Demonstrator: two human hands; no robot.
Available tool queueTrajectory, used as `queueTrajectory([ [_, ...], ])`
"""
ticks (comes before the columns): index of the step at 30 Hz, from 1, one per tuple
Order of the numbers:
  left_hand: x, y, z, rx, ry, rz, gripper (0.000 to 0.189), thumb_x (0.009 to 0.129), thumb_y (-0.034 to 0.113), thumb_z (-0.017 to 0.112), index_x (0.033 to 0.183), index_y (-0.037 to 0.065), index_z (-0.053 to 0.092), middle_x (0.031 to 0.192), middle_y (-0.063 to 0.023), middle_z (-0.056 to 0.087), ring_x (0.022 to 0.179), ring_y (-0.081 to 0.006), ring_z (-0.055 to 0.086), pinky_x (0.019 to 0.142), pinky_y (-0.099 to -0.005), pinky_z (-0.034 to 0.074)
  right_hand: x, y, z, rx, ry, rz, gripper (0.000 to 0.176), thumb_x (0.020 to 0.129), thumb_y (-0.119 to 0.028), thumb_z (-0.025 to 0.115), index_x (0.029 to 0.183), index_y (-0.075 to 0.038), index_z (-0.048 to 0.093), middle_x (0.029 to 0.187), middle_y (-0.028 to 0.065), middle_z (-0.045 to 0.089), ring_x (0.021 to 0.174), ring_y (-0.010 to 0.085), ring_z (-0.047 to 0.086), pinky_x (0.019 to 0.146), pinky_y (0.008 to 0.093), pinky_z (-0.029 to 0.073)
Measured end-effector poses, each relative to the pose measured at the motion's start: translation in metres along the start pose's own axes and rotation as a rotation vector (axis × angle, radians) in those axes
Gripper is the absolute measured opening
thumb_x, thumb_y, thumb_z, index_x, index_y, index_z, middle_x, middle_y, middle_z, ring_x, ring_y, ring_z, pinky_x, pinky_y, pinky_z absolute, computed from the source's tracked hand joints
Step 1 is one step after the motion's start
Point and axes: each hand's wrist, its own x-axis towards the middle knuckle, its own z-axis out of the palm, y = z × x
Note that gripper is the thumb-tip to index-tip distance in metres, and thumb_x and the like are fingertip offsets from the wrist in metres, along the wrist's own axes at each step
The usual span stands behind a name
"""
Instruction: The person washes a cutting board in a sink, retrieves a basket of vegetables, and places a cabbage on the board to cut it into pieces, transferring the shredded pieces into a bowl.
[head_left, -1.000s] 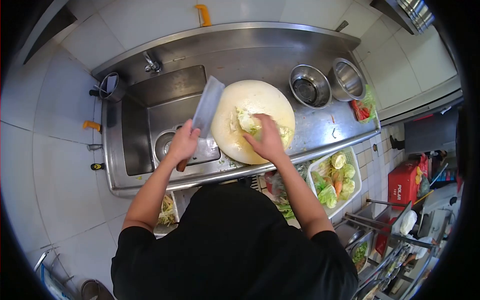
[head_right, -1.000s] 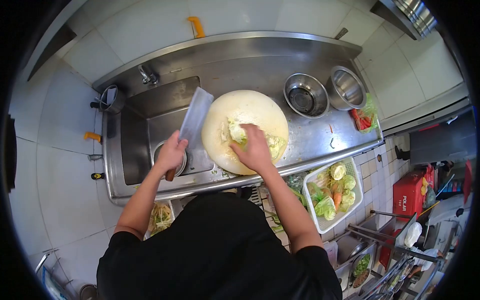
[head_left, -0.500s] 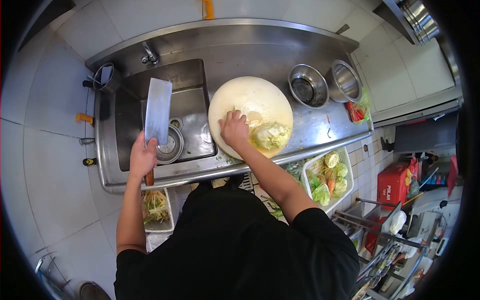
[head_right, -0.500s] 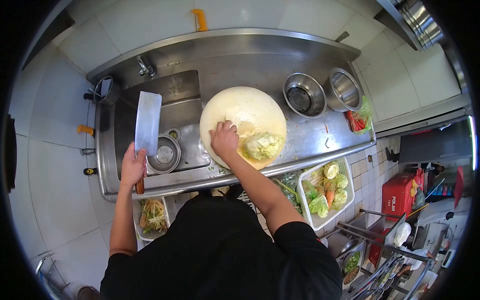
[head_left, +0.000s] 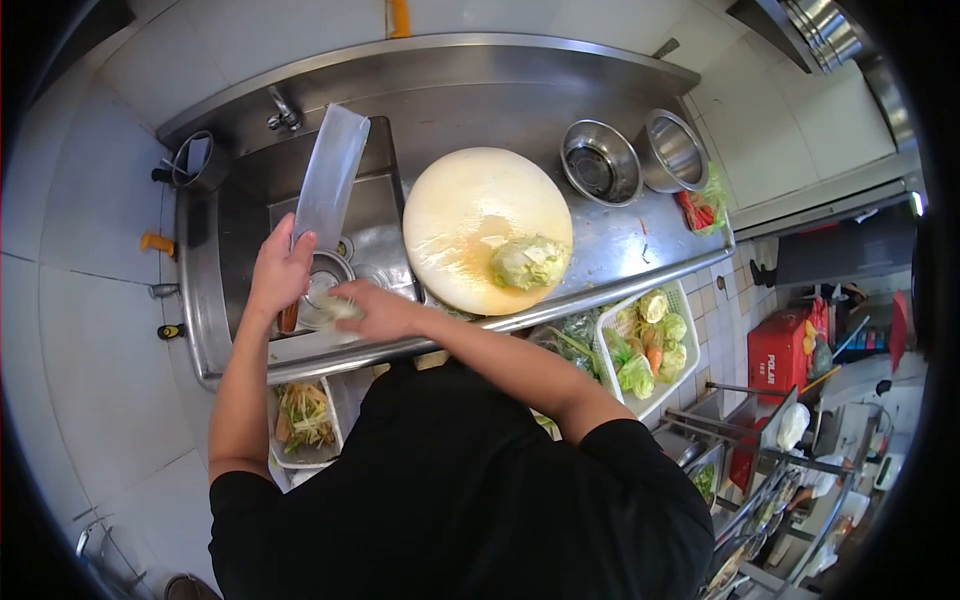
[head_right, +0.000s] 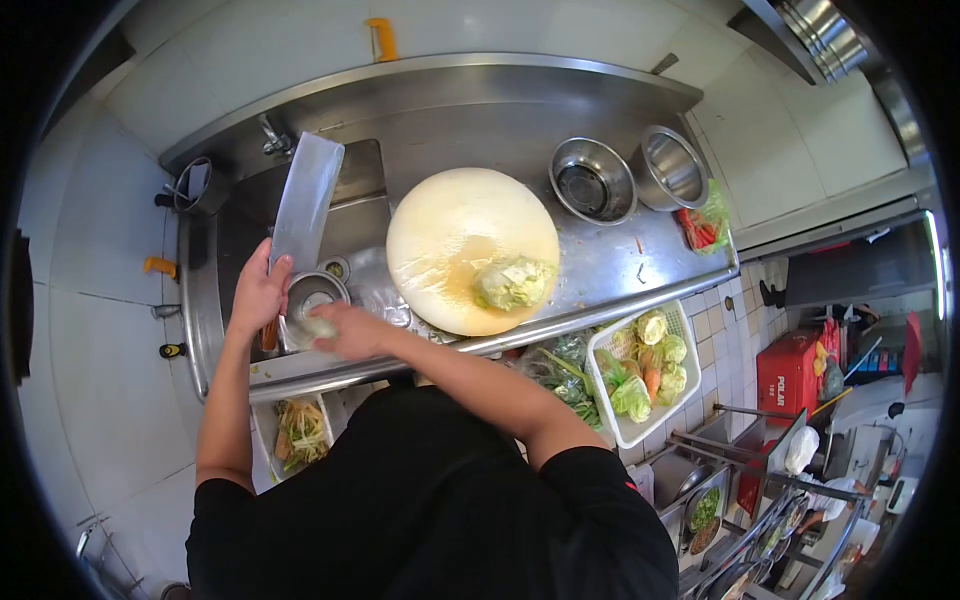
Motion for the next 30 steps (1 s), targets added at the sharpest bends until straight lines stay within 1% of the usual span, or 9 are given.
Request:
queueTrajectory([
  [5, 0.008, -0.003, 0.029, 0.003, -0.068, 0.050, 0.020, 0.106, 0.019, 0.056, 0.121, 0.006, 0.059, 0.068, -0.0006, 0.056, 0.049, -0.0085, 0.049, 0.044, -0.0305, 0.042, -0.065, -0.063, -0.086, -0.358, 0.166, 0.285, 0.064, 0.091, -0.038, 0.074, 0.139, 0.000, 0.056, 0.134, 0.0250, 0.061, 0.127, 0.0434, 0.057, 0.110, 0.0475, 0.045],
  [7, 0.000, -0.016, 0.044, 0.221, -0.053, 0.083, 0.030, 0.104, 0.025, 0.058, 0.127, 0.005, 0.059, 0.088, -0.0140, 0.069, 0.074, -0.0286, 0.067, 0.067, -0.0398, 0.053, -0.114, -0.019, -0.108, -0.736, 0.543, 0.438, 0.071, 0.089, -0.044, 0.076, 0.140, 0.002, 0.055, 0.128, 0.0261, 0.062, 0.119, 0.0443, 0.060, 0.105, 0.0495, 0.049],
  [8, -0.001, -0.031, 0.054, 0.336, -0.026, 0.156, 0.032, 0.103, 0.026, 0.059, 0.128, 0.005, 0.059, 0.098, -0.0196, 0.073, 0.088, -0.0371, 0.072, 0.078, -0.0436, 0.055, -0.132, -0.011, -0.128, -0.906, 0.587, 0.715, 0.081, 0.088, -0.046, 0.076, 0.144, 0.005, 0.047, 0.126, 0.0275, 0.060, 0.115, 0.0451, 0.062, 0.099, 0.0510, 0.052],
  [10, -0.003, -0.040, 0.071, 0.347, -0.140, 0.086, 0.035, 0.102, 0.026, 0.059, 0.129, 0.005, 0.058, 0.113, -0.0272, 0.070, 0.112, -0.0461, 0.065, 0.093, -0.0475, 0.051, -0.168, -0.002, -0.168, -0.782, 0.617, 0.946, 0.087, 0.089, -0.053, 0.074, 0.142, 0.008, 0.042, 0.132, 0.0358, 0.051, 0.112, 0.0469, 0.062, 0.090, 0.0502, 0.056],
  [13, 0.009, -0.059, 0.099, 0.473, -0.240, 0.084, 0.035, 0.101, 0.023, 0.056, 0.131, 0.005, 0.059, 0.115, -0.0275, 0.070, 0.110, -0.0453, 0.066, 0.094, -0.0512, 0.051, -0.182, 0.051, -0.194, -0.560, 0.418, 0.900, 0.083, 0.085, -0.047, 0.080, 0.139, 0.005, 0.044, 0.132, 0.0328, 0.051, 0.109, 0.0493, 0.063, 0.091, 0.0521, 0.055],
  [18, 0.037, -0.099, 0.140, 0.583, -0.373, 0.058, 0.038, 0.100, 0.025, 0.055, 0.131, 0.005, 0.059, 0.112, -0.0291, 0.069, 0.105, -0.0469, 0.067, 0.092, -0.0539, 0.052, -0.172, 0.062, -0.218, -0.656, 0.290, 0.519, 0.073, 0.078, -0.022, 0.086, 0.139, -0.006, 0.050, 0.133, 0.0216, 0.054, 0.116, 0.0446, 0.061, 0.096, 0.0499, 0.052],
  [20, 0.031, -0.084, 0.148, 0.587, -0.343, 0.015, 0.030, 0.099, 0.023, 0.052, 0.120, 0.002, 0.057, 0.107, -0.0289, 0.070, 0.102, -0.0481, 0.067, 0.090, -0.0567, 0.052, -0.166, 0.061, -0.224, -0.652, 0.243, 0.498, 0.076, 0.079, -0.022, 0.085, 0.143, -0.006, 0.048, 0.135, 0.0205, 0.055, 0.117, 0.0431, 0.062, 0.097, 0.0485, 0.052],
  [27, 0.012, -0.033, 0.158, 0.670, -0.331, -0.008, 0.027, 0.100, 0.021, 0.051, 0.119, 0.003, 0.055, 0.103, -0.0276, 0.071, 0.098, -0.0456, 0.070, 0.086, -0.0574, 0.054, -0.152, 0.083, -0.184, -0.546, 0.642, 0.536, 0.084, 0.078, -0.036, 0.083, 0.143, 0.001, 0.045, 0.137, 0.0269, 0.052, 0.125, 0.0463, 0.052, 0.105, 0.0525, 0.045],
  [30, 0.016, -0.036, 0.170, 0.643, -0.279, 0.054, 0.024, 0.102, 0.022, 0.049, 0.116, 0.002, 0.054, 0.097, -0.0276, 0.071, 0.092, -0.0476, 0.069, 0.084, -0.0593, 0.053, -0.140, 0.088, -0.162, -0.602, 0.793, 0.547, 0.075, 0.080, -0.028, 0.078, 0.142, 0.000, 0.046, 0.135, 0.0239, 0.052, 0.125, 0.0445, 0.049, 0.108, 0.0524, 0.040],
])
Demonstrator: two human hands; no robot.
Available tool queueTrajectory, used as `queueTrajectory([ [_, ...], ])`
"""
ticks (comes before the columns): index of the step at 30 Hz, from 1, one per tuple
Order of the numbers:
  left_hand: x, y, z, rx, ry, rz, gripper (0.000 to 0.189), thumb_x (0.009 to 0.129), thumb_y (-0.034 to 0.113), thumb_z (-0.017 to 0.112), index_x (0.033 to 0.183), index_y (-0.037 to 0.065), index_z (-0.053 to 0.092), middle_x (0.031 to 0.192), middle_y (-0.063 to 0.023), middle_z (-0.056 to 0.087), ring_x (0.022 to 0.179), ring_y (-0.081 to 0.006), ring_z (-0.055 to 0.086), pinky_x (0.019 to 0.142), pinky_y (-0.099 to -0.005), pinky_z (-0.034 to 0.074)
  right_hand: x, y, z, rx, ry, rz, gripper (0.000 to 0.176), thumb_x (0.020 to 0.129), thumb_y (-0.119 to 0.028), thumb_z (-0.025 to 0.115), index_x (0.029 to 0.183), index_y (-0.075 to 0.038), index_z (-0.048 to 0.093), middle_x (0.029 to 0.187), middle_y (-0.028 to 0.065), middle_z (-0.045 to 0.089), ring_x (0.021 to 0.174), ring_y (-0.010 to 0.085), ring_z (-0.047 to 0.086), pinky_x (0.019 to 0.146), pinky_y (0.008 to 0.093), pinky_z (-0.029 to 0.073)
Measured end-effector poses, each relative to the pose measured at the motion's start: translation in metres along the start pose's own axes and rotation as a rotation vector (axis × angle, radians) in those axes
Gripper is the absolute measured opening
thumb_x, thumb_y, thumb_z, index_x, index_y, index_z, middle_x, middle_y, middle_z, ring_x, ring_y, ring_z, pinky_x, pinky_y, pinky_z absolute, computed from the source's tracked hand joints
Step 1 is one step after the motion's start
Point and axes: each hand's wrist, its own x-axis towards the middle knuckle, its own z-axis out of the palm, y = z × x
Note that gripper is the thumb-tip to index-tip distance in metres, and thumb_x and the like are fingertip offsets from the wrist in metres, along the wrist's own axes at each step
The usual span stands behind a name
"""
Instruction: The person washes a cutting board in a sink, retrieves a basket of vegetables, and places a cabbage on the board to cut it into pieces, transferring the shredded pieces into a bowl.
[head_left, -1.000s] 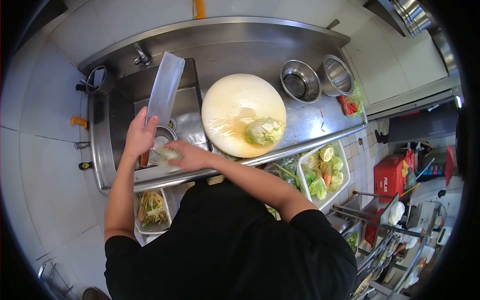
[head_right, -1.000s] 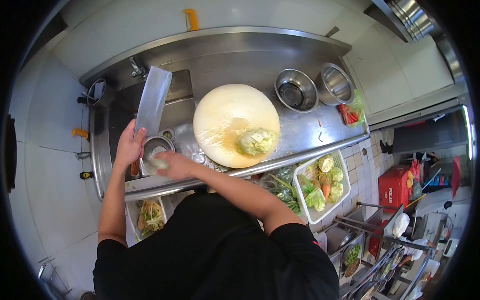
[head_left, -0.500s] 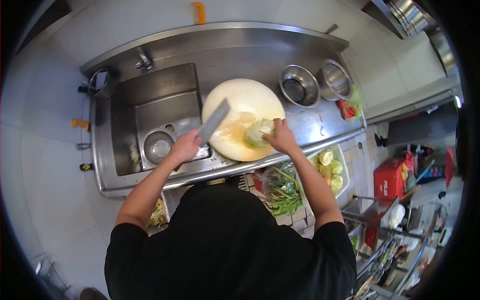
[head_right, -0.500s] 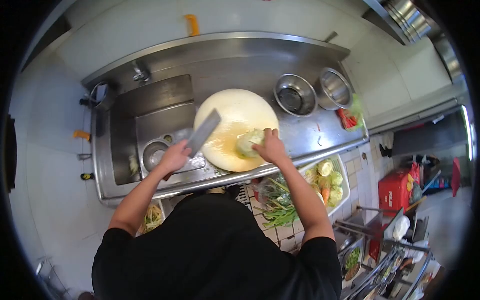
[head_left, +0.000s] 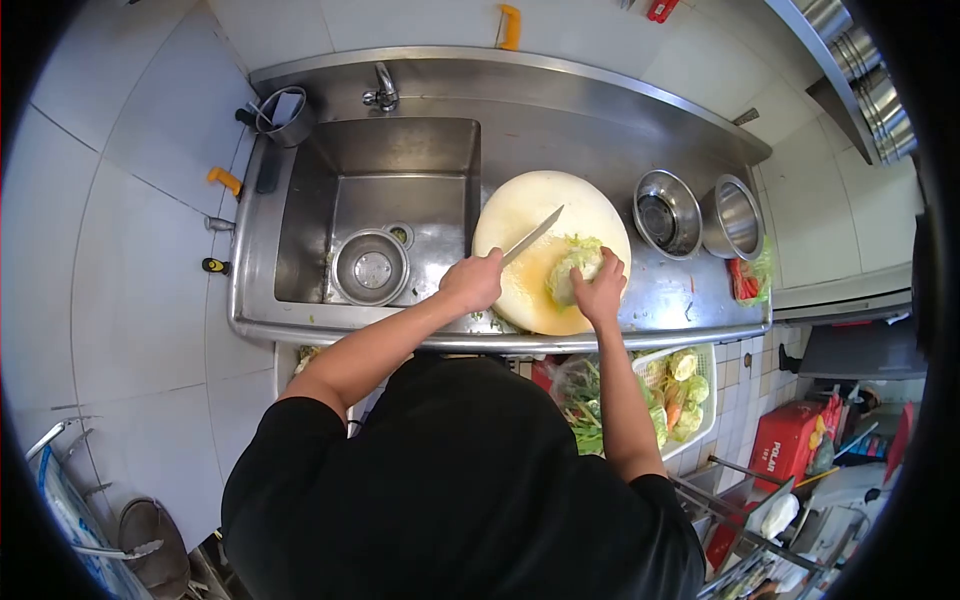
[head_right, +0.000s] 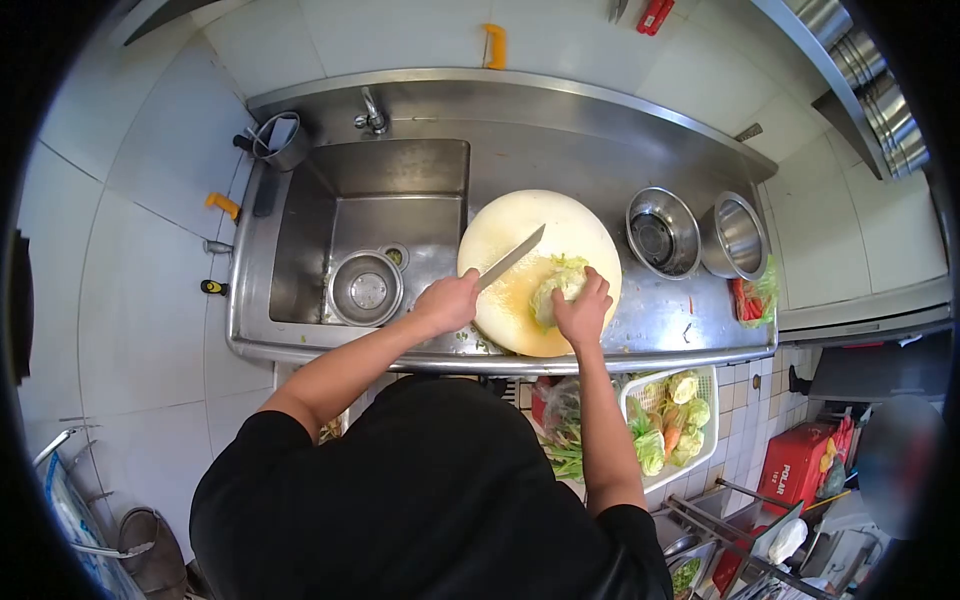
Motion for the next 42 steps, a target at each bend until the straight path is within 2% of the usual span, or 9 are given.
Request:
queueTrajectory([
  [11, 0.058, 0.009, 0.054, 0.263, 0.126, 0.146, 0.061, 0.093, 0.012, 0.055, 0.153, 0.009, 0.045, 0.131, -0.0249, 0.055, 0.122, -0.0397, 0.059, 0.100, -0.0489, 0.051, -0.012, 0.007, 0.039, 0.127, 0.213, -0.206, 0.066, 0.084, -0.014, 0.062, 0.145, 0.003, 0.042, 0.142, 0.0282, 0.045, 0.134, 0.0462, 0.040, 0.117, 0.0548, 0.028],
  [15, 0.055, -0.013, 0.036, 0.163, 0.212, 0.292, 0.042, 0.090, 0.017, 0.062, 0.131, 0.007, 0.066, 0.119, -0.0217, 0.060, 0.115, -0.0374, 0.060, 0.100, -0.0492, 0.049, -0.012, 0.005, 0.046, 0.118, 0.252, -0.167, 0.064, 0.084, -0.013, 0.060, 0.144, 0.004, 0.043, 0.140, 0.0281, 0.046, 0.132, 0.0460, 0.041, 0.116, 0.0544, 0.029],
  [19, 0.087, -0.217, 0.043, -0.167, 0.681, -0.173, 0.031, 0.090, 0.018, 0.059, 0.114, 0.003, 0.073, 0.122, -0.0231, 0.070, 0.118, -0.0401, 0.063, 0.102, -0.0479, 0.051, -0.013, 0.019, 0.051, 0.126, 0.258, -0.208, 0.064, 0.084, -0.012, 0.058, 0.143, 0.007, 0.043, 0.140, 0.0290, 0.044, 0.133, 0.0458, 0.040, 0.117, 0.0551, 0.028],
  [22, 0.059, -0.364, 0.016, -0.013, 0.035, -0.697, 0.045, 0.088, 0.035, 0.059, 0.115, 0.002, 0.076, 0.130, -0.0239, 0.068, 0.122, -0.0370, 0.066, 0.102, -0.0448, 0.053, -0.014, 0.023, 0.054, 0.122, 0.258, -0.202, 0.065, 0.083, -0.012, 0.056, 0.142, 0.010, 0.042, 0.139, 0.0288, 0.044, 0.133, 0.0445, 0.041, 0.118, 0.0534, 0.027],
  [24, 0.054, -0.454, 0.051, -0.269, 0.170, -0.999, 0.054, 0.089, 0.040, 0.058, 0.126, 0.004, 0.072, 0.138, -0.0227, 0.063, 0.131, -0.0369, 0.061, 0.110, -0.0434, 0.048, -0.011, 0.017, 0.051, 0.101, 0.231, -0.200, 0.065, 0.082, -0.012, 0.055, 0.141, 0.011, 0.042, 0.139, 0.0285, 0.044, 0.133, 0.0433, 0.041, 0.119, 0.0521, 0.028],
  [27, 0.058, -0.523, 0.087, -0.211, 0.028, -1.019, 0.054, 0.099, 0.042, 0.048, 0.133, 0.004, 0.068, 0.142, -0.0195, 0.062, 0.131, -0.0340, 0.061, 0.113, -0.0450, 0.045, -0.010, 0.015, 0.051, 0.105, 0.222, -0.166, 0.064, 0.083, -0.011, 0.053, 0.142, 0.010, 0.040, 0.140, 0.0262, 0.043, 0.133, 0.0406, 0.041, 0.119, 0.0507, 0.027],
  [32, 0.120, -0.579, 0.170, -0.059, -0.264, -0.919, 0.072, 0.091, 0.036, 0.058, 0.148, -0.007, 0.048, 0.153, -0.0346, 0.044, 0.144, -0.0446, 0.044, 0.116, -0.0462, 0.041, -0.012, 0.015, 0.049, 0.062, 0.162, -0.112, 0.065, 0.085, -0.013, 0.051, 0.144, 0.008, 0.036, 0.140, 0.0233, 0.042, 0.134, 0.0365, 0.040, 0.120, 0.0474, 0.026],
  [37, 0.110, -0.478, 0.045, -0.164, -0.069, -0.887, 0.053, 0.091, 0.023, 0.059, 0.138, -0.001, 0.056, 0.142, -0.0276, 0.058, 0.136, -0.0429, 0.053, 0.117, -0.0440, 0.042, -0.011, 0.011, 0.050, 0.055, 0.171, -0.108, 0.063, 0.093, -0.027, 0.051, 0.144, 0.007, 0.037, 0.142, 0.0223, 0.042, 0.135, 0.0355, 0.041, 0.120, 0.0460, 0.027],
  [42, 0.111, -0.577, 0.066, 0.071, -0.036, -0.662, 0.083, 0.082, 0.031, 0.081, 0.149, 0.001, 0.043, 0.156, -0.0246, 0.045, 0.146, -0.0421, 0.042, 0.118, -0.0460, 0.041, -0.011, 0.009, 0.048, 0.062, 0.137, -0.079, 0.064, 0.090, -0.022, 0.050, 0.145, 0.007, 0.035, 0.142, 0.0222, 0.042, 0.136, 0.0353, 0.040, 0.120, 0.0462, 0.026],
])
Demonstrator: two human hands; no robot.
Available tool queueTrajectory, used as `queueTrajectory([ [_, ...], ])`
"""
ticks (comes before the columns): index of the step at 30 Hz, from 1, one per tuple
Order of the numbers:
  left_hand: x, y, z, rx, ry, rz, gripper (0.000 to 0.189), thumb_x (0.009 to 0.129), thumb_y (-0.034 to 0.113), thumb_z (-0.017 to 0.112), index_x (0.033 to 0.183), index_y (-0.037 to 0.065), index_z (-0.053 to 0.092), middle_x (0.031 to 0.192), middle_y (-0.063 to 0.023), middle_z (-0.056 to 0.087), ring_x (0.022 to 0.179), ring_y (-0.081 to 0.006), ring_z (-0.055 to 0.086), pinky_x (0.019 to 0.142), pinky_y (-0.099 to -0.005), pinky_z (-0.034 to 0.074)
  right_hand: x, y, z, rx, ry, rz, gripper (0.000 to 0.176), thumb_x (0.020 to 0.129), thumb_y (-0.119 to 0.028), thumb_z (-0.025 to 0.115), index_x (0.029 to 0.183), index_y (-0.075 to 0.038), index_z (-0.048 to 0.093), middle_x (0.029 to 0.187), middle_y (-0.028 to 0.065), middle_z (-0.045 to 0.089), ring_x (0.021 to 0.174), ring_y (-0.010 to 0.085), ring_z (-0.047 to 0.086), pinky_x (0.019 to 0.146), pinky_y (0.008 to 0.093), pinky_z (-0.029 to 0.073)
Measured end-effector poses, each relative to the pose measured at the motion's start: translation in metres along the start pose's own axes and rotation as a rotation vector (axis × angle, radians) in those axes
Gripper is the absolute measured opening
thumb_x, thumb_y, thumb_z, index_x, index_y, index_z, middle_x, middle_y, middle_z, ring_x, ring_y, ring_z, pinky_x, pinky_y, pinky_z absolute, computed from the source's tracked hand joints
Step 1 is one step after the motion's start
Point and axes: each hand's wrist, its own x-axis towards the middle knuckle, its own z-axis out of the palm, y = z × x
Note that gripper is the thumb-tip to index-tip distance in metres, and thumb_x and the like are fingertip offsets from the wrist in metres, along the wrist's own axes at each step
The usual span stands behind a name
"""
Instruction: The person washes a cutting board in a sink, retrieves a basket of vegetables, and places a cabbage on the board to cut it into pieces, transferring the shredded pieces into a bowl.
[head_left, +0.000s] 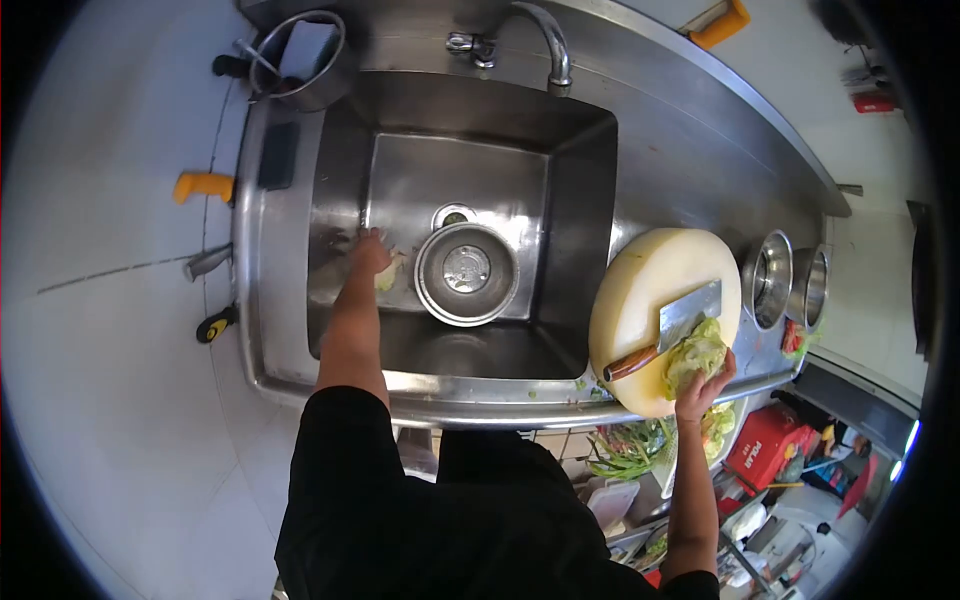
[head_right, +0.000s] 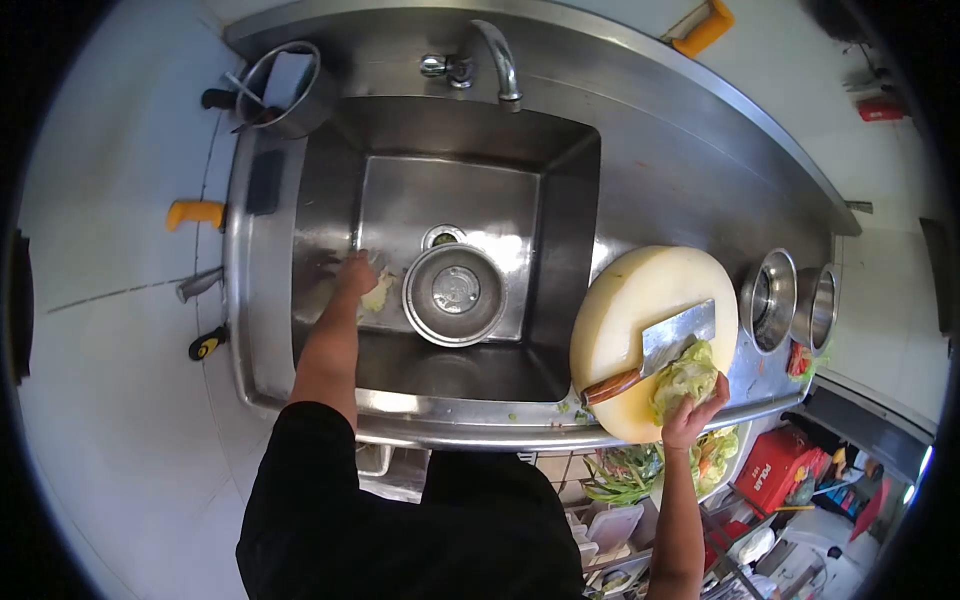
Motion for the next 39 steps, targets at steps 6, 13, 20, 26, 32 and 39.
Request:
queueTrajectory([
  [6, 0.005, -0.019, 0.049, 0.147, -0.123, 0.135, 0.114, 0.067, 0.047, 0.092, 0.157, 0.009, 0.035, 0.162, -0.0179, 0.034, 0.150, -0.0386, 0.035, 0.118, -0.0520, 0.039, -0.003, 0.003, -0.001, 0.009, -0.012, 0.005, 0.065, 0.088, -0.018, 0.048, 0.147, 0.007, 0.034, 0.144, 0.0219, 0.041, 0.136, 0.0349, 0.040, 0.120, 0.0474, 0.025],
  [13, -0.014, -0.031, 0.169, 0.233, -0.289, 0.224, 0.065, 0.080, 0.015, 0.081, 0.141, 0.018, 0.060, 0.143, -0.0184, 0.059, 0.122, -0.0404, 0.064, 0.101, -0.0507, 0.055, -0.004, -0.002, -0.003, -0.070, -0.007, 0.048, 0.066, 0.088, -0.018, 0.049, 0.149, 0.005, 0.034, 0.146, 0.0226, 0.041, 0.139, 0.0368, 0.039, 0.121, 0.0468, 0.025],
  [20, -0.033, -0.001, 0.113, 0.471, -0.528, 0.584, 0.033, 0.073, 0.013, 0.083, 0.105, 0.008, 0.079, 0.112, -0.0187, 0.075, 0.106, -0.0366, 0.073, 0.088, -0.0464, 0.059, -0.004, -0.004, 0.003, -0.057, 0.043, 0.021, 0.066, 0.086, -0.014, 0.049, 0.148, 0.005, 0.035, 0.144, 0.0227, 0.041, 0.138, 0.0366, 0.039, 0.122, 0.0463, 0.025],
  [26, -0.106, 0.000, -0.029, 0.439, -0.541, 0.684, 0.043, 0.064, 0.018, 0.083, 0.105, 0.007, 0.077, 0.096, -0.0221, 0.075, 0.090, -0.0399, 0.072, 0.082, -0.0485, 0.057, -0.006, 0.002, 0.005, 0.021, 0.068, 0.036, 0.071, 0.080, -0.010, 0.053, 0.147, 0.007, 0.034, 0.141, 0.0233, 0.044, 0.136, 0.0376, 0.042, 0.122, 0.0470, 0.026],
  [32, -0.295, -0.022, -0.171, 0.122, -0.430, 0.405, 0.038, 0.064, 0.016, 0.082, 0.098, 0.007, 0.068, 0.098, -0.0145, 0.072, 0.088, -0.0331, 0.067, 0.077, -0.0410, 0.053, -0.002, -0.002, 0.005, -0.008, 0.162, -0.056, 0.062, 0.079, -0.012, 0.057, 0.137, 0.006, 0.047, 0.133, 0.0269, 0.049, 0.129, 0.0428, 0.046, 0.116, 0.0496, 0.033],
  [39, -0.417, -0.082, -0.133, 0.761, -0.622, 0.186, 0.066, 0.068, 0.042, 0.087, 0.121, 0.007, 0.073, 0.117, -0.0206, 0.073, 0.112, -0.0360, 0.069, 0.095, -0.0434, 0.054, -0.001, -0.001, -0.001, 0.070, 0.182, -0.105, 0.062, 0.081, -0.012, 0.060, 0.140, 0.003, 0.048, 0.133, 0.0269, 0.049, 0.129, 0.0445, 0.043, 0.114, 0.0523, 0.033],
])
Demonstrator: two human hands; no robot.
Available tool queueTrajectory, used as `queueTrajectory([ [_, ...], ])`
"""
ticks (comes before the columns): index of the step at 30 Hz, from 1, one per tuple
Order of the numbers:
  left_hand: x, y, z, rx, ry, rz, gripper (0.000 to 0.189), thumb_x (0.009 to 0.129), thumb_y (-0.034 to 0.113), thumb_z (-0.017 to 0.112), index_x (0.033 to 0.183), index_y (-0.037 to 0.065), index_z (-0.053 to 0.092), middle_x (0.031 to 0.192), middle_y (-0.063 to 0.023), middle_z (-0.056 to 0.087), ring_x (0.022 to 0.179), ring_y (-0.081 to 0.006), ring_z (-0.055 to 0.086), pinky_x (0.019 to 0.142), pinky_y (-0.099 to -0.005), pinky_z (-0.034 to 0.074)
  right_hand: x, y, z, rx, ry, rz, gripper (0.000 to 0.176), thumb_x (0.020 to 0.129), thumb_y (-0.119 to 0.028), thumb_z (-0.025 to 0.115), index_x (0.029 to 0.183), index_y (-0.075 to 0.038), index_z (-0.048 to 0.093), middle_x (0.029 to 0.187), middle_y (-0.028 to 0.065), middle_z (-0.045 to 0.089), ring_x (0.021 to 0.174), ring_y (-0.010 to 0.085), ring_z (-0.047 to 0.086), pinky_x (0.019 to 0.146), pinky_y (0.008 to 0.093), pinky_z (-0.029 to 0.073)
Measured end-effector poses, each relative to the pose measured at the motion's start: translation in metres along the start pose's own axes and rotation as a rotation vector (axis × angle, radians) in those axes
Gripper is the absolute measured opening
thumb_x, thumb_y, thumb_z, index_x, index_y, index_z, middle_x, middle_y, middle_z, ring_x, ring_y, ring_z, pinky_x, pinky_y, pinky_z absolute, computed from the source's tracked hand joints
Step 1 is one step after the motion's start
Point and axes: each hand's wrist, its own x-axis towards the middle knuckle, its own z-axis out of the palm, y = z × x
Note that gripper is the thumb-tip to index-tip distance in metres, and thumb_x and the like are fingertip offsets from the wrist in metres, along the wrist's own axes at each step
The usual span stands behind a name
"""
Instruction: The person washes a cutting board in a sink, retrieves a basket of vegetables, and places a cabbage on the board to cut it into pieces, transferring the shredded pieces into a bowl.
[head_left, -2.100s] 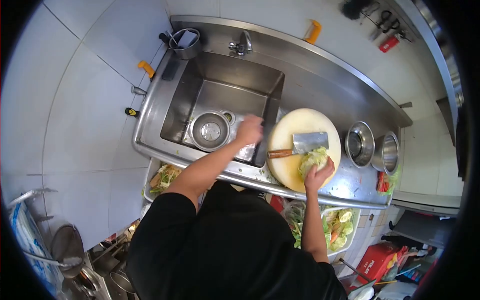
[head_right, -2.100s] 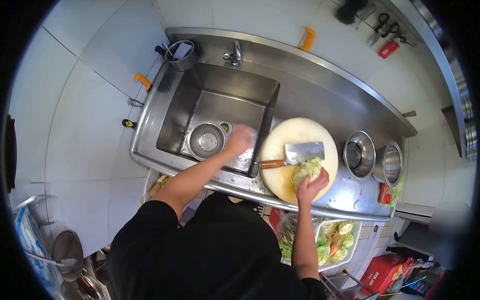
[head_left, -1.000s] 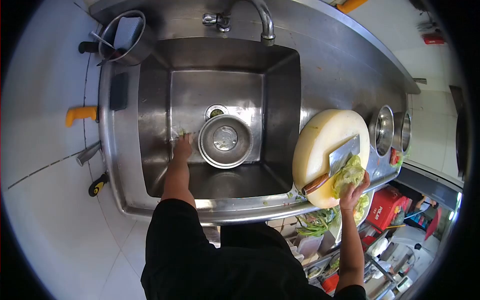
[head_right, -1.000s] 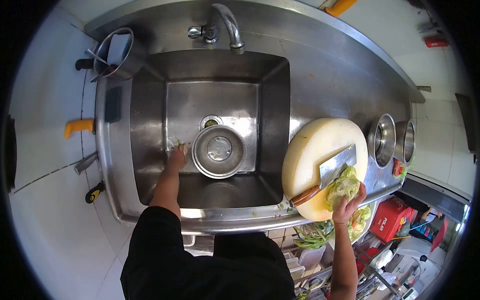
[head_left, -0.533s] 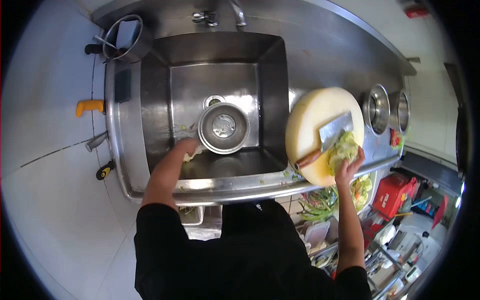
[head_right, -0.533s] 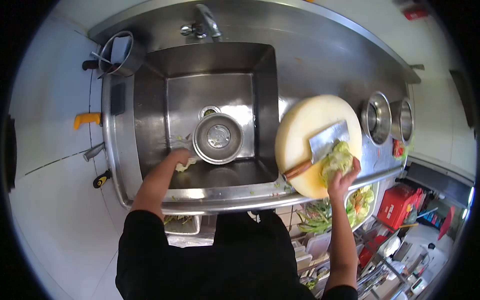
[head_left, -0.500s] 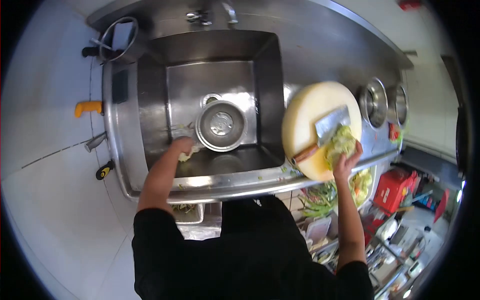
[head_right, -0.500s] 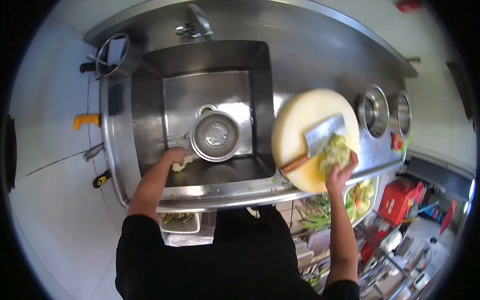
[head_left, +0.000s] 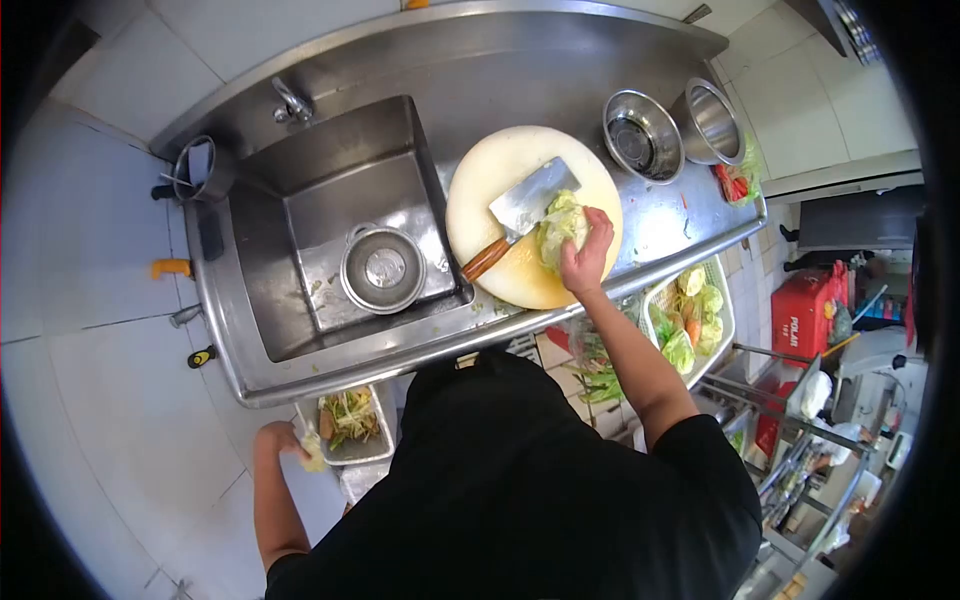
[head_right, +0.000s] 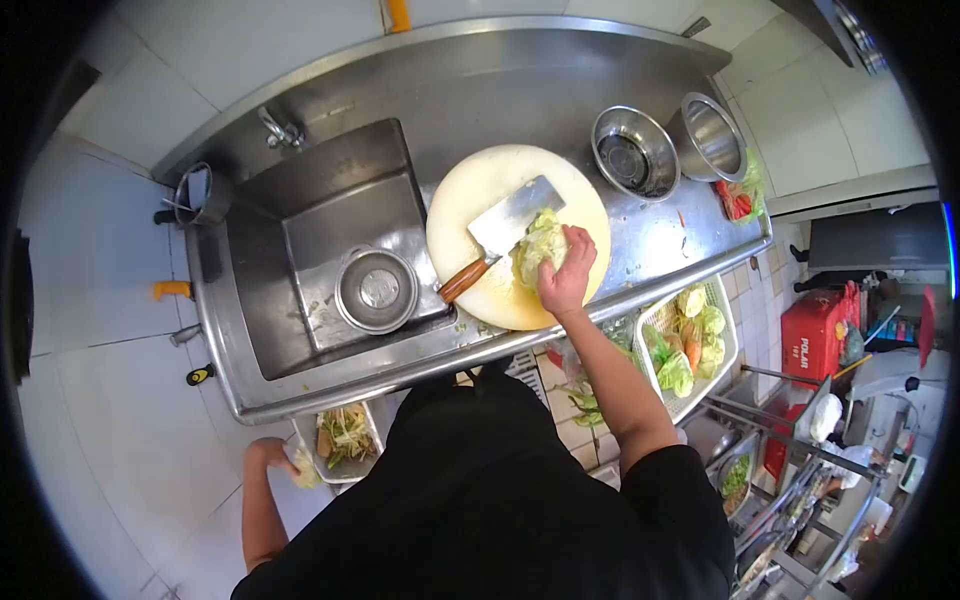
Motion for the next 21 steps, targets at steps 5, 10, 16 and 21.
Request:
queueTrajectory([
  [5, -0.023, 0.165, -0.158, -0.733, 0.869, 0.296, 0.038, 0.092, 0.033, 0.075, 0.112, 0.002, 0.067, 0.109, -0.0186, 0.071, 0.099, -0.0359, 0.070, 0.082, -0.0457, 0.055, 0.000, 0.010, -0.008, 0.178, -0.035, 0.017, 0.053, 0.090, -0.016, 0.056, 0.140, 0.001, 0.051, 0.138, 0.0263, 0.047, 0.129, 0.0429, 0.044, 0.114, 0.0501, 0.032],
  [10, 0.002, 0.343, -0.281, -0.378, 1.212, 0.598, 0.048, 0.092, 0.032, 0.072, 0.127, 0.001, 0.060, 0.114, -0.0202, 0.064, 0.109, -0.0372, 0.065, 0.090, -0.0468, 0.055, -0.004, 0.018, -0.006, 0.172, -0.021, 0.028, 0.049, 0.094, -0.018, 0.053, 0.139, 0.000, 0.054, 0.137, 0.0258, 0.046, 0.128, 0.0424, 0.042, 0.113, 0.0518, 0.031],
  [16, 0.073, 0.425, -0.323, -0.060, 1.170, 0.478, 0.057, 0.095, 0.030, 0.064, 0.142, 0.001, 0.047, 0.108, -0.0240, 0.066, 0.099, -0.0433, 0.068, 0.087, -0.0510, 0.057, -0.005, 0.012, -0.013, 0.080, 0.010, -0.013, 0.046, 0.096, -0.018, 0.055, 0.139, -0.002, 0.051, 0.135, 0.0246, 0.046, 0.126, 0.0421, 0.043, 0.110, 0.0532, 0.032],
  [21, 0.060, 0.423, -0.360, -0.212, 1.152, 0.395, 0.038, 0.100, 0.021, 0.053, 0.131, -0.001, 0.055, 0.099, -0.0260, 0.072, 0.087, -0.0363, 0.074, 0.073, -0.0453, 0.061, -0.008, 0.015, -0.014, 0.124, 0.011, -0.010, 0.037, 0.096, -0.019, 0.056, 0.131, -0.004, 0.055, 0.134, 0.0214, 0.049, 0.126, 0.0403, 0.044, 0.109, 0.0523, 0.033],
])
